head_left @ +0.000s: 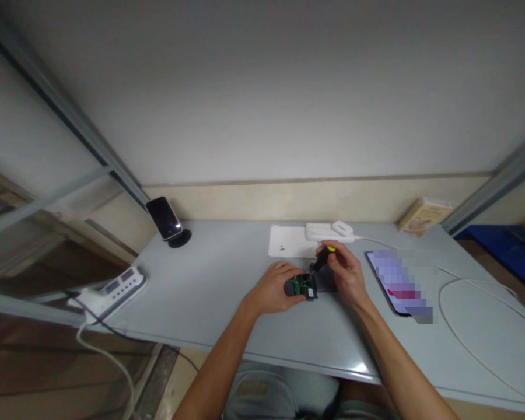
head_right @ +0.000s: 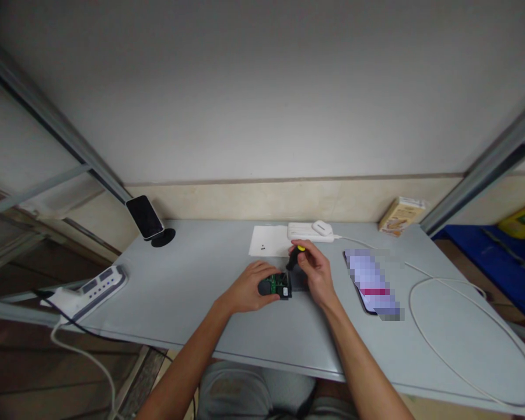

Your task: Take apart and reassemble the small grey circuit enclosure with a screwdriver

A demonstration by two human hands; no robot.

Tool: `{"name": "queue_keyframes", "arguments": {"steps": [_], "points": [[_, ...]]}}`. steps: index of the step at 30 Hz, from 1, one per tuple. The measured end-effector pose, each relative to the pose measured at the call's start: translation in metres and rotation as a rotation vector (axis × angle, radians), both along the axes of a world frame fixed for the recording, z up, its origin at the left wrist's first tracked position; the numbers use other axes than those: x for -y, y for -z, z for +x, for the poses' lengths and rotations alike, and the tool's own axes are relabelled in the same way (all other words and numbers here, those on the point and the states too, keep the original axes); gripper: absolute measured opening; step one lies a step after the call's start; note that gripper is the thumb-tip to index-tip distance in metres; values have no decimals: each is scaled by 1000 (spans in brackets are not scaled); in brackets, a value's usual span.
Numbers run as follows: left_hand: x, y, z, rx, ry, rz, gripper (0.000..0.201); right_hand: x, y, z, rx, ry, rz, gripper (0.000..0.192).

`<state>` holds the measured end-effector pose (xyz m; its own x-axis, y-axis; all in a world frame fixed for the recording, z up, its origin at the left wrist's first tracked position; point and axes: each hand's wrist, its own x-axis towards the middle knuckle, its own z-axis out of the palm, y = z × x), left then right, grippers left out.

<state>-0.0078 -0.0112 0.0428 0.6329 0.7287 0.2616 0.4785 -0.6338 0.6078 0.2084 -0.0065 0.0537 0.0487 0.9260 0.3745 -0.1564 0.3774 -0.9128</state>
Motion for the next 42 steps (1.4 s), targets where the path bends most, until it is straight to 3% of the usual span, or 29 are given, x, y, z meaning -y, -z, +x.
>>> {"name": "queue_keyframes", "arguments": {"steps": [5,10,19,26,33,39,42], "points": [[0,-1,0,2,4,-15,49,-3,-11,-8,-51,-89,20,21],[0,-2,1,-20,7,-26,48,-11,-21,-14,69,-34,139,21],[-1,4,0,-15,3,-17,52,-7,-7,-13,-103,-122,-50,26],[0,3,0,-17,1,-11,48,-9,-6,-2,-15,20,109,21],[0,2,1,-3,8,-22,49,-6,-12,-8,-118,-111,-70,27],[1,1,1,-3,8,-24,48,-5,-12,-9,-105,-36,50,26],[2,0,0,-6,7,-14,49,-6,-12,-6,-113,-57,-40,28]]}}
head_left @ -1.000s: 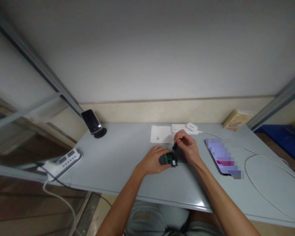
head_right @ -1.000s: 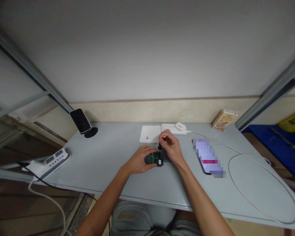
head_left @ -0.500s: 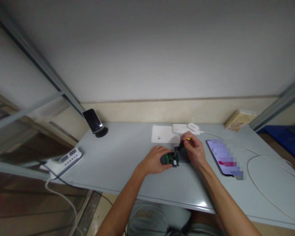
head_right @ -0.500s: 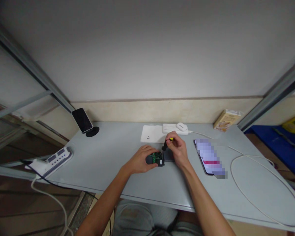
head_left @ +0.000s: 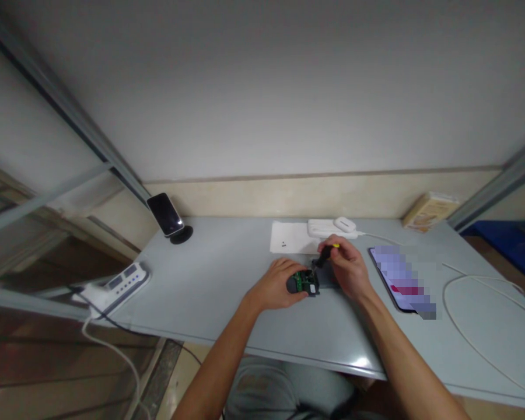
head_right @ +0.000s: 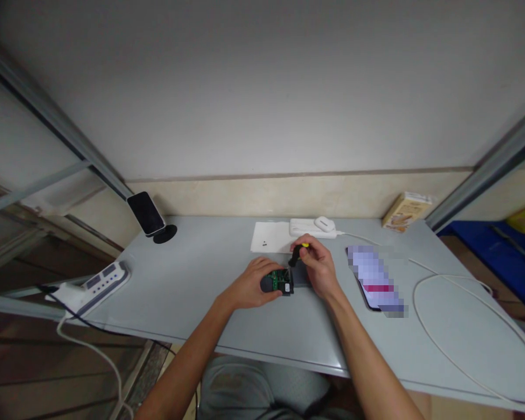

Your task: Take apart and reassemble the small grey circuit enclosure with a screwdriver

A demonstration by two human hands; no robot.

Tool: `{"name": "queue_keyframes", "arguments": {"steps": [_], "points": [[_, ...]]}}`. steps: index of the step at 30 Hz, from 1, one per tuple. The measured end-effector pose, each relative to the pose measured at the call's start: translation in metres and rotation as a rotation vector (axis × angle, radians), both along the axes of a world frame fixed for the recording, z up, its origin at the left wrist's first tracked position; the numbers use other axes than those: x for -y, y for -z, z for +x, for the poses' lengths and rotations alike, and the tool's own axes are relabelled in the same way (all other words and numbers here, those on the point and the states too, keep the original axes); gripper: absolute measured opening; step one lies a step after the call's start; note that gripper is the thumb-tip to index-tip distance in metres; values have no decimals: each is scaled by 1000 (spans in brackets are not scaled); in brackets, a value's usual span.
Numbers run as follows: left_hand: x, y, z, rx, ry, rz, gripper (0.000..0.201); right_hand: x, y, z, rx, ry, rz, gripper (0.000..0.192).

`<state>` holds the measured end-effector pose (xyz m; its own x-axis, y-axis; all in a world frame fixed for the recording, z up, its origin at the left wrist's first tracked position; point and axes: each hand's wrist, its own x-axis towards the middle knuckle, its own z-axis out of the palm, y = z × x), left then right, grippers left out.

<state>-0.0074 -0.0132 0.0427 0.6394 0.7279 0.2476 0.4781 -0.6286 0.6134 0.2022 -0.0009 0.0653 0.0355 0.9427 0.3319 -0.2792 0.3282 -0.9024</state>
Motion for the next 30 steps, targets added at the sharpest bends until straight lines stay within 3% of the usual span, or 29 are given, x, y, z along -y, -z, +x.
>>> {"name": "queue_keyframes", "arguments": {"steps": [6,11,18,24,30], "points": [[0,-2,1,-27,-15,-19,49,2,-5,-3,-52,-69,-70,35],[0,-2,2,-23,-2,-2,47,0,1,1,-17,32,16,34],[1,-2,1,-23,-6,5,47,-2,5,7,-103,-46,-118,30],[1,-4,2,-28,-10,-6,48,2,0,3,-102,-70,-83,30],[1,-4,2,-27,-9,9,47,0,2,4,-102,-3,-16,28]]}}
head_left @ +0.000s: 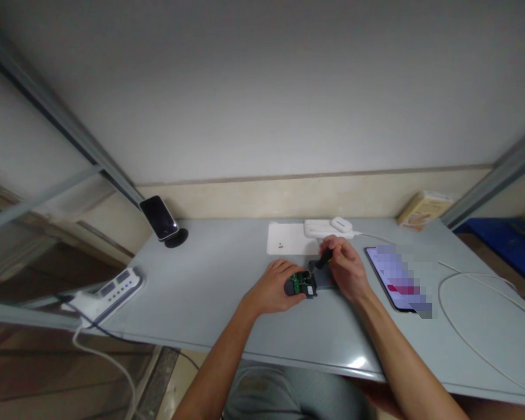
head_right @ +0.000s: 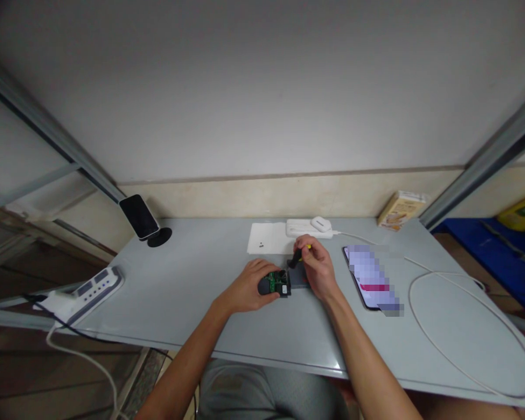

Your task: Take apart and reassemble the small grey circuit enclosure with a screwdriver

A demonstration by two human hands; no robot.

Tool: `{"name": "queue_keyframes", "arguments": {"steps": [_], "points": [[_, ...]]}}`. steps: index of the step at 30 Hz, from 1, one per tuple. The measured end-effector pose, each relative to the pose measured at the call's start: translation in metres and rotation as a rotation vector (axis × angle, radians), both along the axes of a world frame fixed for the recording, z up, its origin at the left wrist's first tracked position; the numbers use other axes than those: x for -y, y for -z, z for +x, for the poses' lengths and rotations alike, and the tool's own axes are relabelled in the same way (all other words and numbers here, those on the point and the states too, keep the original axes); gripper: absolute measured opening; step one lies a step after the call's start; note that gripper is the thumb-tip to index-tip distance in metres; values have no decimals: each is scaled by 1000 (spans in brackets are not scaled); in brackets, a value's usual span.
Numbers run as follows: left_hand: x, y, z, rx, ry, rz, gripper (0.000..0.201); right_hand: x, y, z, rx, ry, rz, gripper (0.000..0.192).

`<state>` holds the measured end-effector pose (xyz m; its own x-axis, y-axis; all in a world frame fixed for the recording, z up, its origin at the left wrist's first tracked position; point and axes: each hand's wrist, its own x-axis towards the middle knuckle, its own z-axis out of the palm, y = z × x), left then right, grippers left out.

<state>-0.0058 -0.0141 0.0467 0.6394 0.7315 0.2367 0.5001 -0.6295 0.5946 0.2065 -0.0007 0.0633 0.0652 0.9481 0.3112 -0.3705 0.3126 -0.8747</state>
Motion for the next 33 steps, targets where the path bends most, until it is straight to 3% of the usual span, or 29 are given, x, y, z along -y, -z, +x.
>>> {"name": "queue_keyframes", "arguments": {"steps": [13,23,29,33], "points": [[0,1,0,6,8,-5,45,2,-3,2,-109,-103,-103,25],[1,-2,0,0,9,-2,46,1,-1,0,-41,-47,35,26],[1,-1,0,-1,7,-5,46,4,-3,1,-63,-128,-128,30],[1,0,0,2,9,-6,47,6,-8,-2,-108,-176,-116,28]]}}
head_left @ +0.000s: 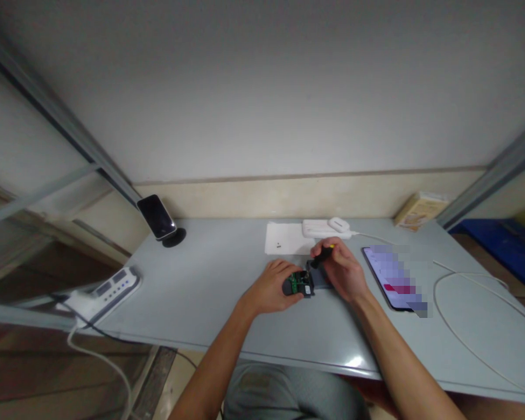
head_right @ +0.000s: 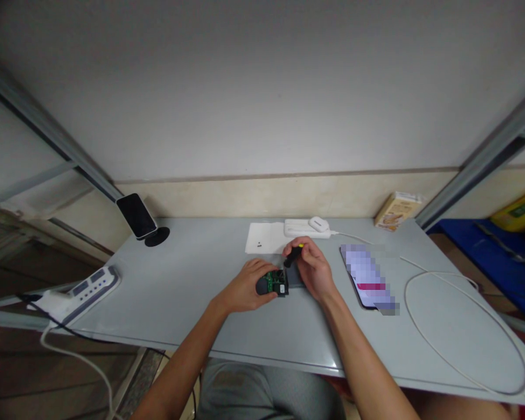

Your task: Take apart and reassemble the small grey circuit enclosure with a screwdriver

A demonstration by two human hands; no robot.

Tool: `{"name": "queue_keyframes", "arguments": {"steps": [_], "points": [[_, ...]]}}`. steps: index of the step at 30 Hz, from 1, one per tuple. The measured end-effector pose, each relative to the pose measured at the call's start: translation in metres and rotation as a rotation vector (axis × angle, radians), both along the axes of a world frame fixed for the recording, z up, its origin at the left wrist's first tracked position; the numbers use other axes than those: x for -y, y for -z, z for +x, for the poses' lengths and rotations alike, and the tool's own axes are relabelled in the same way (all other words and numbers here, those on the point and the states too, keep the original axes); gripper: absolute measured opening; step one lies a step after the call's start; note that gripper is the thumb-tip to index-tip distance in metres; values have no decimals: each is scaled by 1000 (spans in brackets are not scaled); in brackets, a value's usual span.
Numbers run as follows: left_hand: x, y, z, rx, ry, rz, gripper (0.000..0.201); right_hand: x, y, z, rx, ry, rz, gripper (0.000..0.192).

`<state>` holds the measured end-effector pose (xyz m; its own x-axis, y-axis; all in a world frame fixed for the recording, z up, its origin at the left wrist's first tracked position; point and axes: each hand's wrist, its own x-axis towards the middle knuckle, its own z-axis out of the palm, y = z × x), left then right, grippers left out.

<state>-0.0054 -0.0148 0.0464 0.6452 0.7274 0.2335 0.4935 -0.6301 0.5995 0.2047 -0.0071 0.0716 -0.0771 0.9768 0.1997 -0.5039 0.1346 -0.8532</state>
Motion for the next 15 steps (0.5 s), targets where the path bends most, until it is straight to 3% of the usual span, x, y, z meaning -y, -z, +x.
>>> {"name": "queue_keyframes", "arguments": {"steps": [15], "points": [[0,1,-1,-3,-2,15,46,-1,1,0,1,62,14,27]]}}
